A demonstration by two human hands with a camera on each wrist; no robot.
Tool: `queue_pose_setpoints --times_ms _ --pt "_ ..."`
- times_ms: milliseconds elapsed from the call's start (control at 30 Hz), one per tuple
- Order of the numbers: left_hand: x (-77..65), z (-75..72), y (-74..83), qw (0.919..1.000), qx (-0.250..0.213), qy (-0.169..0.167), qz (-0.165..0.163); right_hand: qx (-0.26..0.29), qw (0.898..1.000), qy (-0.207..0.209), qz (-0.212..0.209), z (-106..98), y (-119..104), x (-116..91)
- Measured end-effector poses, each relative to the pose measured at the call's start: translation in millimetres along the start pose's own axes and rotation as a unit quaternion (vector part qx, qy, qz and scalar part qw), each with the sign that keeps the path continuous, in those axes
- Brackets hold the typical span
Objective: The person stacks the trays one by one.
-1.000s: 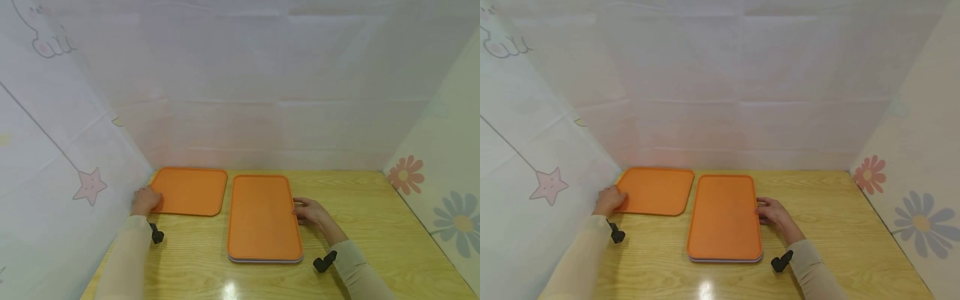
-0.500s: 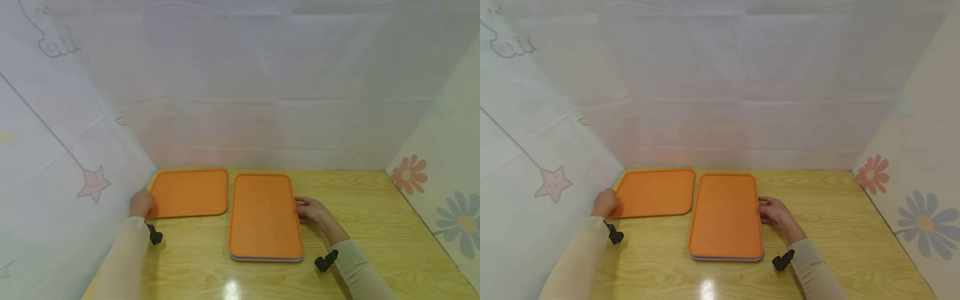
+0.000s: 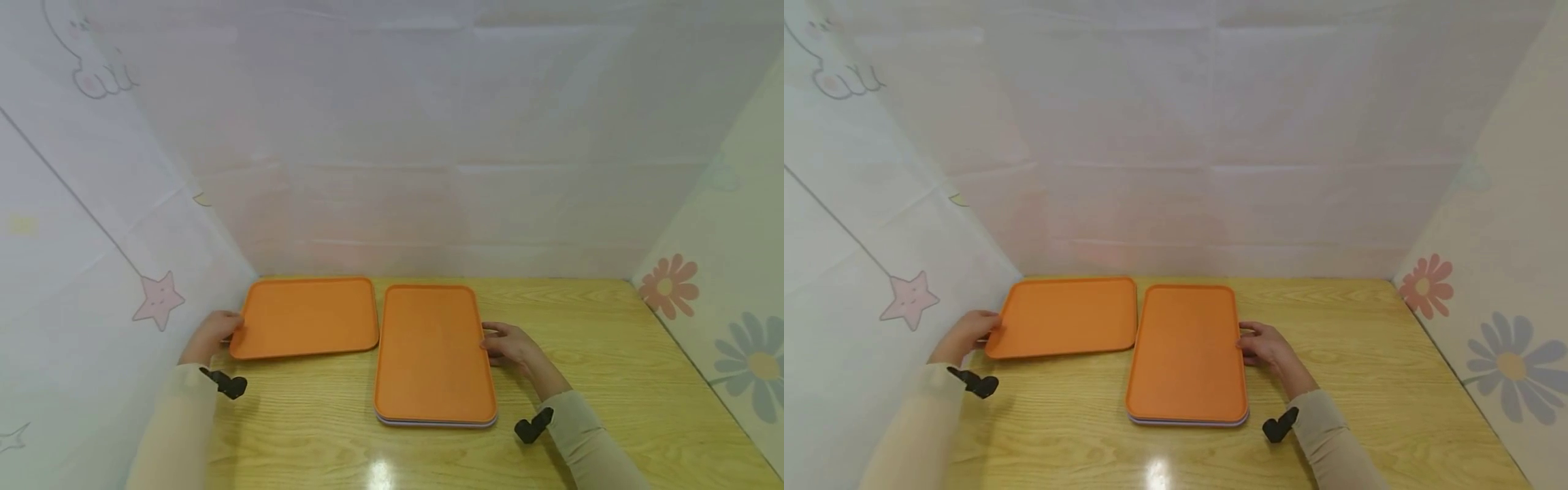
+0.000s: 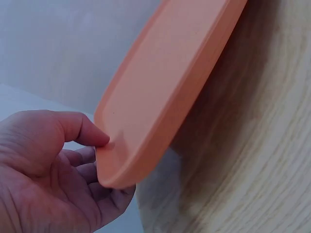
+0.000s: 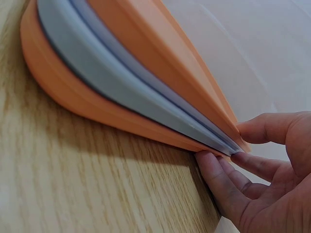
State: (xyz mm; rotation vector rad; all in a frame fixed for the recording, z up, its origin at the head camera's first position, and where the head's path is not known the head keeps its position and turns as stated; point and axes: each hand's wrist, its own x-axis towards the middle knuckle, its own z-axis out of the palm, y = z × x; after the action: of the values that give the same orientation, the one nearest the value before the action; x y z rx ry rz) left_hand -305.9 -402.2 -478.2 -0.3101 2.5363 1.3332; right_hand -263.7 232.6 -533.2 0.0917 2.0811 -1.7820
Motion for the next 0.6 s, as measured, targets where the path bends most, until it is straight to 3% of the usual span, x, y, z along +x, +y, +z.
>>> queue_pose_setpoints --times_ms 100,367,600 --pt "-10.0 -5.2 4.9 0.9994 -0.033 -0.011 -0.009 0.002 1.000 0.000 -0.001 0 0 0" --pt "-32.3 -10.9 17.1 0.9995 -0.030 -0.009 0.005 0.003 1.000 0.001 -0.004 -1 1 -1" --pt "-48.5 -12.7 18.0 0.9952 -0.094 0.009 0.027 0.000 1.000 -0.008 -0.007 -2 0 -4"
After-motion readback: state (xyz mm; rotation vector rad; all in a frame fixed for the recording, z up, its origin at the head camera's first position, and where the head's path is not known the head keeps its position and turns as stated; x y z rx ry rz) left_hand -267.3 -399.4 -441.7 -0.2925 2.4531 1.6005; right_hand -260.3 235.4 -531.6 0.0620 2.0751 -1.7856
